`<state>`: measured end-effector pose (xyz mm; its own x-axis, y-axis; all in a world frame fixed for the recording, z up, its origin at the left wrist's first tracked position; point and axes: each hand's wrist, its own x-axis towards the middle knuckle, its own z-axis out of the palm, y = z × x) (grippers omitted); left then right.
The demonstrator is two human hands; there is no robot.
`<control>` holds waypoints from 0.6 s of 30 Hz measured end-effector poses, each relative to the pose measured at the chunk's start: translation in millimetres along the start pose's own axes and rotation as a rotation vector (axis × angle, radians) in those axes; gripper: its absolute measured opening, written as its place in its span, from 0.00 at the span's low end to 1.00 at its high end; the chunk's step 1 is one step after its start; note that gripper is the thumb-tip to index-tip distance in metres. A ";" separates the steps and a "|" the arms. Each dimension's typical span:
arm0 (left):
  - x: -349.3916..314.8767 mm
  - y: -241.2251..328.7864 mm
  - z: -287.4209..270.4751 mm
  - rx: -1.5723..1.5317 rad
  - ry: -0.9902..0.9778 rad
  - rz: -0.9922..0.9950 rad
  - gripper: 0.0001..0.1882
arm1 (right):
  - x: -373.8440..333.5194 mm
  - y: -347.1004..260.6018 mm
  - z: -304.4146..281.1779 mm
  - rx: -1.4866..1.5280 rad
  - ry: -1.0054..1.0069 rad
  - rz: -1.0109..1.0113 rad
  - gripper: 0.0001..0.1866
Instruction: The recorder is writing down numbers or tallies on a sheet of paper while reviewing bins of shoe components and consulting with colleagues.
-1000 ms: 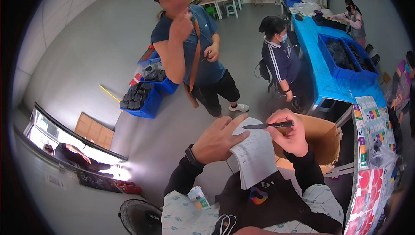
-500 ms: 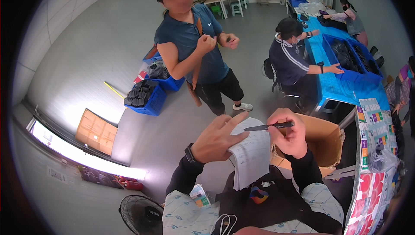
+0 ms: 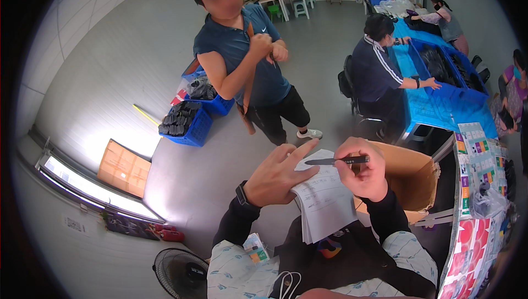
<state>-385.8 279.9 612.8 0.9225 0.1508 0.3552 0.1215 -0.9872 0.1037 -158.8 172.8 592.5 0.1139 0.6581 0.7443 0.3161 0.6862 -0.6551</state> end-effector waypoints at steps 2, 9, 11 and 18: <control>1.2 -1.7 0.6 0.003 0.003 -0.004 0.34 | 1.9 3.2 -0.3 0.000 -0.001 0.004 0.12; 4.3 -7.5 2.8 0.031 0.035 0.007 0.35 | 6.9 11.4 -0.3 0.009 0.059 -0.013 0.11; 5.9 -8.8 1.4 0.030 0.031 0.001 0.34 | 7.7 13.0 -0.7 0.010 0.061 -0.011 0.11; 9.4 -13.9 0.4 0.028 0.048 -0.016 0.37 | 16.1 17.0 0.6 0.031 0.062 -0.027 0.12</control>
<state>-378.6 295.1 614.3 0.9018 0.1685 0.3979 0.1472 -0.9856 0.0837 -152.2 195.2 593.3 0.1639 0.6199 0.7674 0.2905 0.7131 -0.6381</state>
